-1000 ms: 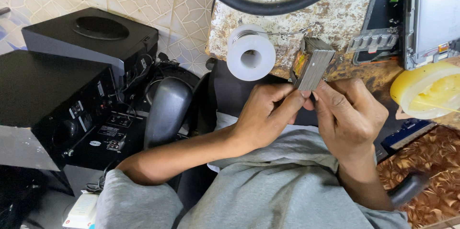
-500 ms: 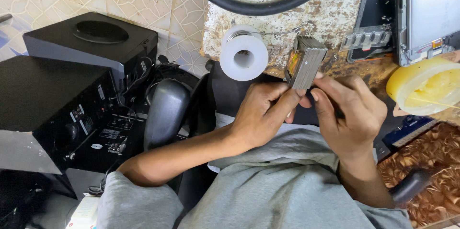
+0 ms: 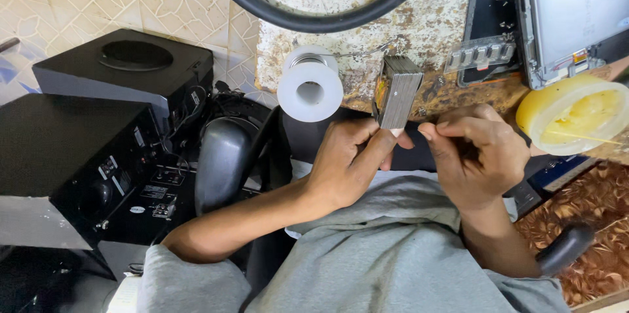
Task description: The person sits with legs crossed and uses a wooden stick to scrape and clean a small electronic component held in their hands. They rotate the component to access different sides and continue scraping with the stick.
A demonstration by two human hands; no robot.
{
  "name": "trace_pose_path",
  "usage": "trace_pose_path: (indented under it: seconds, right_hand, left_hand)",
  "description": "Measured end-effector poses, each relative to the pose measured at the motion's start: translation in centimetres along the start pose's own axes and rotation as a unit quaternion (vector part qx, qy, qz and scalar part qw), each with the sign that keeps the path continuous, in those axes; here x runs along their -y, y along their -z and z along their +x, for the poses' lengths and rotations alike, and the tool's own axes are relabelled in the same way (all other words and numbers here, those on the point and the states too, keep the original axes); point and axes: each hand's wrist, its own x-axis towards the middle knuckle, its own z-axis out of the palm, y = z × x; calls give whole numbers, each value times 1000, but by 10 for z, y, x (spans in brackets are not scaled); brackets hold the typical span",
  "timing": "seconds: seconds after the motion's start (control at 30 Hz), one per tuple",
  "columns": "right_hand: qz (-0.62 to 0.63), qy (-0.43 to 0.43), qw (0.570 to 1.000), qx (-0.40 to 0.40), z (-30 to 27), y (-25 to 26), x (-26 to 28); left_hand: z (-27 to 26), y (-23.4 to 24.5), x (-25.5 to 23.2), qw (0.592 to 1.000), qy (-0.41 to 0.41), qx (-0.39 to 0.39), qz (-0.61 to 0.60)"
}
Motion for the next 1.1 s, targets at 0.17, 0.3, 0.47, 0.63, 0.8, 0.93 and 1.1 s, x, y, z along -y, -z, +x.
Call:
trace_pose_path:
  seconds: [0.17,0.3,0.47,0.63,0.8,0.93,1.1]
  right_hand:
    - [-8,-13,1000,4,0,2,-1]
    - [6,-4,1000,3,2,1,0]
    - [-18,12,1000,0,6,1,3]
    - [-20,-1,1000,2,6,1,4]
    - [-26,33,999,8,7,2,4]
    - [-28,56,998,8,10,3,7]
    - [26,100,994,-42,22,-1,7]
  left_hand:
    - [1,-1,2,1000,-4,6,2]
    - [1,-1,2,1000,-3,8,-1]
    - [-1,-2,0,1000,-7,-6,7]
    - [-2,-4,2,999,-20,-9,24]
    - [-5,-7,2,997,-60,-8,39]
    - [-7,-8,-2,997,-64,-17,35]
    - [-4,-8,-13,989,-134,-65,-4]
